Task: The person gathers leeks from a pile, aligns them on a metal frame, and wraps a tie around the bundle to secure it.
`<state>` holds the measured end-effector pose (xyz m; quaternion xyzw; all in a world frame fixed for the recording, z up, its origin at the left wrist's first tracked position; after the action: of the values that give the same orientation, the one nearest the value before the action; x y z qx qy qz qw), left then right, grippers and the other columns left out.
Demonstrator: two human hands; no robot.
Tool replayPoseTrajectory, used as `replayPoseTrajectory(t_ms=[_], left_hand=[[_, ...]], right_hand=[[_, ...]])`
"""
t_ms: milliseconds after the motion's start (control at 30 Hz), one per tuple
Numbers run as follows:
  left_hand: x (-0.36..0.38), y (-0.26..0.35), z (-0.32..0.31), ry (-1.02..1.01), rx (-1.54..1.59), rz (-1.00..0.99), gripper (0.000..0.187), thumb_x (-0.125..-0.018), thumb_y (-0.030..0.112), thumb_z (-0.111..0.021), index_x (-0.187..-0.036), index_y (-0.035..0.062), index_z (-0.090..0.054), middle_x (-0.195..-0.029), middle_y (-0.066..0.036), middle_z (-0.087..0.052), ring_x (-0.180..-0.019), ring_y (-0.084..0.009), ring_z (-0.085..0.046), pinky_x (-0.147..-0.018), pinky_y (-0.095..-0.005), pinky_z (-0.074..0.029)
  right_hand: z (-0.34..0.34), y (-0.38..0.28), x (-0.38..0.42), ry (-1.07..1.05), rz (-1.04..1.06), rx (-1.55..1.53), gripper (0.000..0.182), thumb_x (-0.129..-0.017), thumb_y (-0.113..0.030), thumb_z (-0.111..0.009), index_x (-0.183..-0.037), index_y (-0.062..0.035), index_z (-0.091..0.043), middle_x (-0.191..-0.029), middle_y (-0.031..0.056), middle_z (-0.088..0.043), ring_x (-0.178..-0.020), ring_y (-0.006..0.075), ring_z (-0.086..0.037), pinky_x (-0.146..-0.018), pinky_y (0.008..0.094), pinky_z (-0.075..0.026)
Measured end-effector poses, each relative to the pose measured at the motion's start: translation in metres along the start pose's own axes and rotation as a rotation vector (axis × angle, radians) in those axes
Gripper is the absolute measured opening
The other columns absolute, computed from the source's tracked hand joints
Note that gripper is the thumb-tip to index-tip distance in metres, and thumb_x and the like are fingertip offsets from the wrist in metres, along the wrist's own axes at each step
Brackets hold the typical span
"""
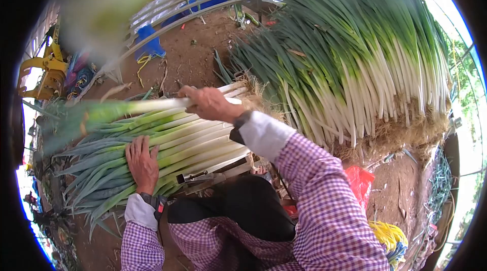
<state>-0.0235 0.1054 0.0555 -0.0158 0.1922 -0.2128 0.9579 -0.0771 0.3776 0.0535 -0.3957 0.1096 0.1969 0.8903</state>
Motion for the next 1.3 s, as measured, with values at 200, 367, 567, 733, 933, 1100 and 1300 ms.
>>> replayPoseTrajectory(t_ms=[200,367,567,733,933,1100,1300], left_hand=[[0.001,-0.002,-0.006,0.024,-0.011,-0.007,0.046,-0.097,0.033,-0.067,-0.131,0.002,-0.062,-0.134,-0.015,-0.06,-0.133,-0.0329,-0.051,-0.121,-0.0513,-0.031],[-0.001,0.0,-0.004,0.02,0.004,-0.01,0.045,-0.097,0.032,-0.068,-0.13,0.0018,-0.062,-0.134,-0.016,-0.059,-0.133,-0.0337,-0.05,-0.121,-0.052,-0.031],[0.002,-0.005,0.012,0.029,0.029,0.027,0.047,-0.094,0.034,-0.071,-0.13,0.0041,-0.063,-0.131,-0.018,-0.055,-0.131,-0.0395,-0.048,-0.115,-0.0547,-0.035],[-0.002,0.002,0.01,0.051,0.08,0.029,0.046,-0.091,0.031,-0.074,-0.128,0.0047,-0.067,-0.129,-0.018,-0.056,-0.128,-0.0398,-0.049,-0.11,-0.0537,-0.038],[-0.003,0.0,0.013,0.046,0.115,0.026,0.048,-0.092,0.034,-0.073,-0.128,0.0027,-0.067,-0.128,-0.018,-0.056,-0.126,-0.0396,-0.049,-0.111,-0.0532,-0.037],[0.001,-0.012,0.016,0.077,0.341,0.074,0.049,-0.086,0.022,-0.078,-0.129,0.0007,-0.066,-0.132,-0.017,-0.056,-0.126,-0.0393,-0.051,-0.109,-0.0493,-0.041],[-0.018,-0.082,0.053,0.188,-0.005,0.252,0.051,-0.082,0.018,-0.081,-0.13,0.006,-0.065,-0.129,-0.012,-0.058,-0.122,-0.0351,-0.055,-0.102,-0.047,-0.046]], right_hand=[[-0.055,0.04,0.024,0.128,0.12,0.076,0.035,-0.081,-0.015,-0.08,-0.114,-0.0097,-0.07,-0.101,0.0139,-0.071,-0.102,0.0374,-0.067,-0.088,0.0467,-0.051],[-0.05,0.056,0.035,0.174,0.11,0.025,0.032,-0.08,-0.013,-0.081,-0.111,-0.0092,-0.074,-0.097,0.0133,-0.068,-0.096,0.0372,-0.066,-0.085,0.0465,-0.052],[-0.052,0.074,0.041,0.009,-0.028,-0.064,0.028,-0.085,-0.019,-0.078,-0.111,-0.0104,-0.077,-0.098,0.0164,-0.069,-0.095,0.0387,-0.068,-0.082,0.0472,-0.054],[-0.043,0.071,0.047,0.034,-0.004,-0.057,0.03,-0.089,-0.018,-0.079,-0.117,-0.0086,-0.077,-0.106,0.0144,-0.073,-0.097,0.0344,-0.072,-0.084,0.0429,-0.056],[-0.036,0.054,0.05,0.067,-0.101,-0.075,0.023,-0.09,-0.024,-0.077,-0.107,-0.009,-0.081,-0.1,0.0137,-0.075,-0.091,0.0342,-0.072,-0.08,0.0421,-0.056],[-0.035,0.056,0.049,0.048,-0.128,-0.111,0.031,-0.088,-0.032,-0.078,-0.107,-0.0069,-0.08,-0.099,0.0127,-0.074,-0.088,0.0334,-0.07,-0.079,0.0416,-0.054],[-0.037,0.062,0.053,0.066,-0.134,-0.176,0.034,-0.088,-0.034,-0.078,-0.108,-0.0063,-0.08,-0.103,0.0135,-0.073,-0.091,0.0337,-0.07,-0.081,0.0425,-0.055]])
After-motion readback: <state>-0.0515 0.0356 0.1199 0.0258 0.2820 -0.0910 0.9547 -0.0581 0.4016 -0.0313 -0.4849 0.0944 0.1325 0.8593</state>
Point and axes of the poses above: each hand's wrist, its own x-axis away from the middle knuckle, its own z-axis out of the back of the hand, y = z × x, the point moved 6 cm from there along -x, towards the middle knuckle
